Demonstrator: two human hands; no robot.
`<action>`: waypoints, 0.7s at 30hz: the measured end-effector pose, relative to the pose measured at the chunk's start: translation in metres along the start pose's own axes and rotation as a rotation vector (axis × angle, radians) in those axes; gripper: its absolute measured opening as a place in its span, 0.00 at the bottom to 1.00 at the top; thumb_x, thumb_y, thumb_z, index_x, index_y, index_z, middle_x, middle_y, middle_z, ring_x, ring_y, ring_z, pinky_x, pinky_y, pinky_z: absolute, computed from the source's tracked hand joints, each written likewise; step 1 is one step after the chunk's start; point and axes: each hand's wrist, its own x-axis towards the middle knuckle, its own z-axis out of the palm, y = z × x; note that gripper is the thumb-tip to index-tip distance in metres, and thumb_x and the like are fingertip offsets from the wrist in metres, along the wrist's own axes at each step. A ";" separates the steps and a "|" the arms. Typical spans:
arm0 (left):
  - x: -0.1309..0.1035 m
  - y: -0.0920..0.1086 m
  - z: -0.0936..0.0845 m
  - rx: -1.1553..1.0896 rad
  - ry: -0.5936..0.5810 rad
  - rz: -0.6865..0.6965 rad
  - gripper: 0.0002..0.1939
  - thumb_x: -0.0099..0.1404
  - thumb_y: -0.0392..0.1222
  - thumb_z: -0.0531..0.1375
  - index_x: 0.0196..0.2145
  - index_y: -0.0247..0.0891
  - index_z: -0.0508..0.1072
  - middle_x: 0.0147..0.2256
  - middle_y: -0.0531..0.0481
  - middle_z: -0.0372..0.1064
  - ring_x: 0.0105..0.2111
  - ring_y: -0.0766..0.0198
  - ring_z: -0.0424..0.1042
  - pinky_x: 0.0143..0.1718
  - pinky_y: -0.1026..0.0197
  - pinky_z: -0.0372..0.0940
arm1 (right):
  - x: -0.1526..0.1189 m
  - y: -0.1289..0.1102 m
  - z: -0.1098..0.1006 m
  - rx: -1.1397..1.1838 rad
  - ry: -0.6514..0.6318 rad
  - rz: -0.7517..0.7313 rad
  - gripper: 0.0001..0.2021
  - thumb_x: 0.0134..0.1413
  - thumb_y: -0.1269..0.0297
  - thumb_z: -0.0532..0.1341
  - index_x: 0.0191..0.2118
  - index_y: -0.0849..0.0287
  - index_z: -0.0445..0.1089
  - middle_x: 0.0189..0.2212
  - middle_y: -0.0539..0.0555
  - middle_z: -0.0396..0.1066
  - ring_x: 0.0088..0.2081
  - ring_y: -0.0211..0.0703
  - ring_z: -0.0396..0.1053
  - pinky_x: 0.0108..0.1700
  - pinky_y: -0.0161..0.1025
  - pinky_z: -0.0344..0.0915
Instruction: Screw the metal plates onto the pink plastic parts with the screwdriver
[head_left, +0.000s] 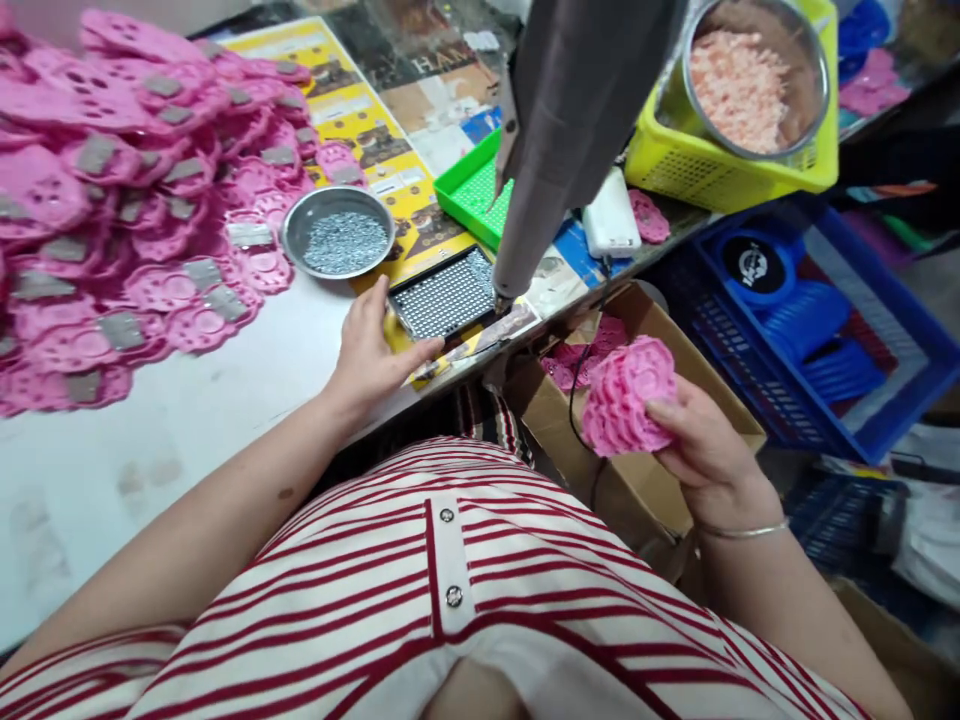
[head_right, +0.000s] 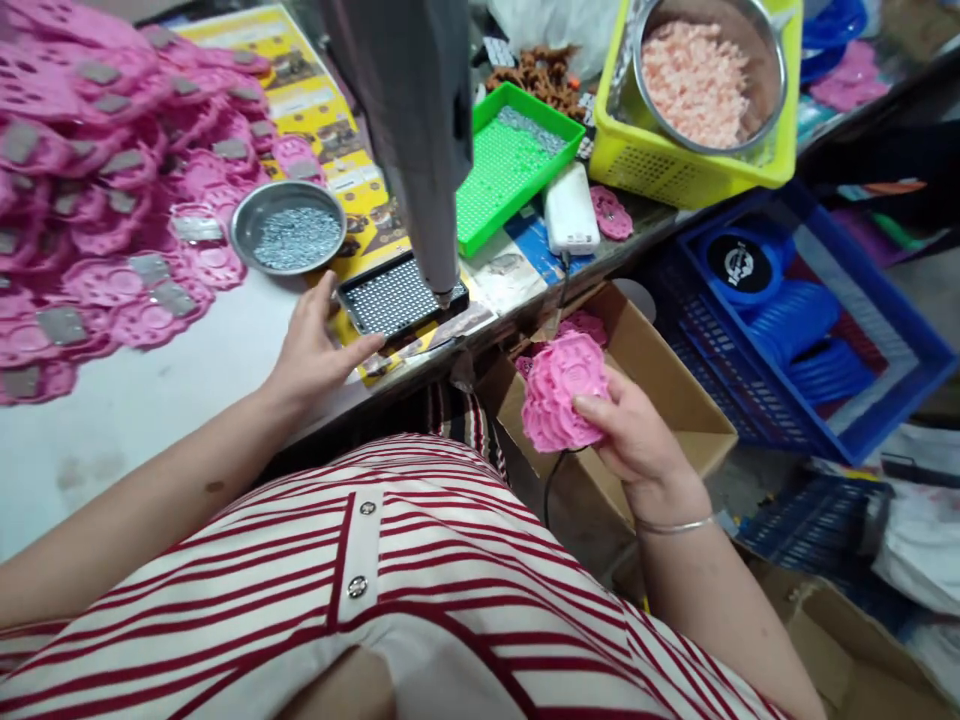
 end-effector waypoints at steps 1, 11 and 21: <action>0.000 -0.002 -0.002 -0.052 0.004 -0.019 0.61 0.48 0.79 0.60 0.67 0.34 0.55 0.62 0.31 0.58 0.61 0.40 0.61 0.63 0.40 0.56 | -0.004 -0.001 0.012 -0.009 -0.037 0.017 0.21 0.33 0.58 0.77 0.38 0.54 0.77 0.34 0.52 0.77 0.33 0.41 0.73 0.35 0.36 0.69; -0.044 -0.023 -0.052 -0.543 0.121 -0.144 0.43 0.62 0.70 0.56 0.65 0.39 0.57 0.60 0.34 0.61 0.52 0.54 0.70 0.56 0.47 0.65 | 0.026 -0.006 0.161 -0.094 -0.480 0.125 0.25 0.37 0.60 0.76 0.46 0.54 0.75 0.39 0.53 0.77 0.37 0.40 0.72 0.37 0.35 0.68; -0.135 -0.118 -0.176 -0.090 0.378 -0.079 0.59 0.50 0.78 0.59 0.70 0.45 0.46 0.69 0.33 0.45 0.65 0.41 0.57 0.63 0.40 0.56 | 0.079 0.058 0.391 -0.543 -0.726 0.106 0.11 0.46 0.62 0.68 0.35 0.60 0.70 0.28 0.53 0.73 0.28 0.38 0.69 0.31 0.36 0.65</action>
